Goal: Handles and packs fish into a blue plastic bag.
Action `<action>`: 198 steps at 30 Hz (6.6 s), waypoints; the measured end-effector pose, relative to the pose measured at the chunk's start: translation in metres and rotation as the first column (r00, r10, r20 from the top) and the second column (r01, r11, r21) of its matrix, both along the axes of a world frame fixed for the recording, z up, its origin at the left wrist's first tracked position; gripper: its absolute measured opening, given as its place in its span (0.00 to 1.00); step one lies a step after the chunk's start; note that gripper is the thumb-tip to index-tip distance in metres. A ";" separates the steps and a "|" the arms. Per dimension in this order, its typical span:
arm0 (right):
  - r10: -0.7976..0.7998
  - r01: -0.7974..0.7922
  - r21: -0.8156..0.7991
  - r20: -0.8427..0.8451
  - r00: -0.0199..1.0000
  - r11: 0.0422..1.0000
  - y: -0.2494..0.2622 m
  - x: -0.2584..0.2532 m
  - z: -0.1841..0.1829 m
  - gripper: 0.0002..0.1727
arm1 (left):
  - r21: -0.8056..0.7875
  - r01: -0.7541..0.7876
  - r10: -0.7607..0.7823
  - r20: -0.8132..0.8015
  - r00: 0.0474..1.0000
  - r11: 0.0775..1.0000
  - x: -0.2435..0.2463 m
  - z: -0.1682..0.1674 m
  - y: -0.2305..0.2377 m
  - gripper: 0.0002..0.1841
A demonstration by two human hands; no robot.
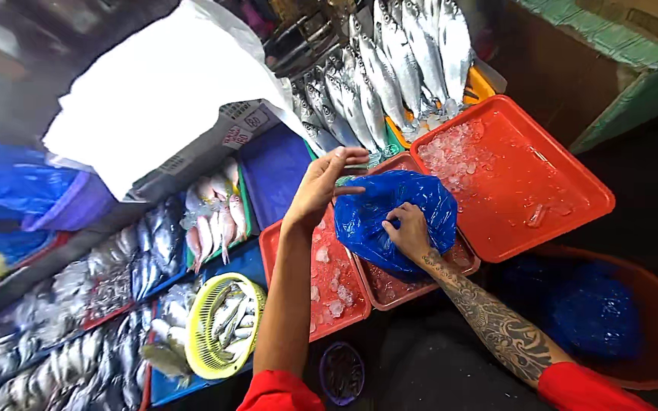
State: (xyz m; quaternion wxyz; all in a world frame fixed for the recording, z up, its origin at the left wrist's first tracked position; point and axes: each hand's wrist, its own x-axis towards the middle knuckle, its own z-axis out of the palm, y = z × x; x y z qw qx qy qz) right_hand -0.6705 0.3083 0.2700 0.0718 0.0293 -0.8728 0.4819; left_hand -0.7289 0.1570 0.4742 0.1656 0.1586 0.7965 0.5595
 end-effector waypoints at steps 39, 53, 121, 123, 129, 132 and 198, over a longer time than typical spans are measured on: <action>-0.037 -0.011 -0.166 -0.284 0.958 0.986 0.013 0.009 -0.029 0.08 | -0.654 -0.440 0.332 -0.292 0.897 0.615 0.055 -0.147 0.037 0.11; -0.026 -0.011 -0.166 -0.222 0.975 0.986 0.016 0.005 -0.027 0.04 | -0.367 -0.106 0.107 -0.017 0.994 0.924 0.026 -0.163 -0.016 0.10; -0.131 0.143 0.164 -0.080 0.988 0.976 0.117 -0.021 0.054 0.22 | -0.343 -0.313 0.126 -0.471 0.873 0.886 0.053 -0.154 -0.019 0.13; -0.079 0.097 0.233 -0.086 0.993 0.968 0.107 -0.015 0.069 0.16 | -0.324 -0.376 0.150 -0.550 0.822 0.868 0.054 -0.156 -0.007 0.14; 0.106 -0.065 0.297 -0.123 0.987 0.953 0.053 0.000 0.052 0.12 | -0.529 -0.162 -0.042 -0.353 0.935 0.833 0.049 -0.166 0.010 0.18; 0.280 -0.271 0.274 0.007 0.960 0.923 0.051 0.004 0.028 0.12 | -0.437 -0.108 -0.027 -0.292 0.956 0.893 0.054 -0.159 0.002 0.10; -0.137 0.157 0.411 -0.078 0.988 0.898 -0.005 0.018 0.037 0.06 | -0.332 -0.205 0.021 -0.484 0.875 0.921 0.005 -0.130 -0.016 0.11</action>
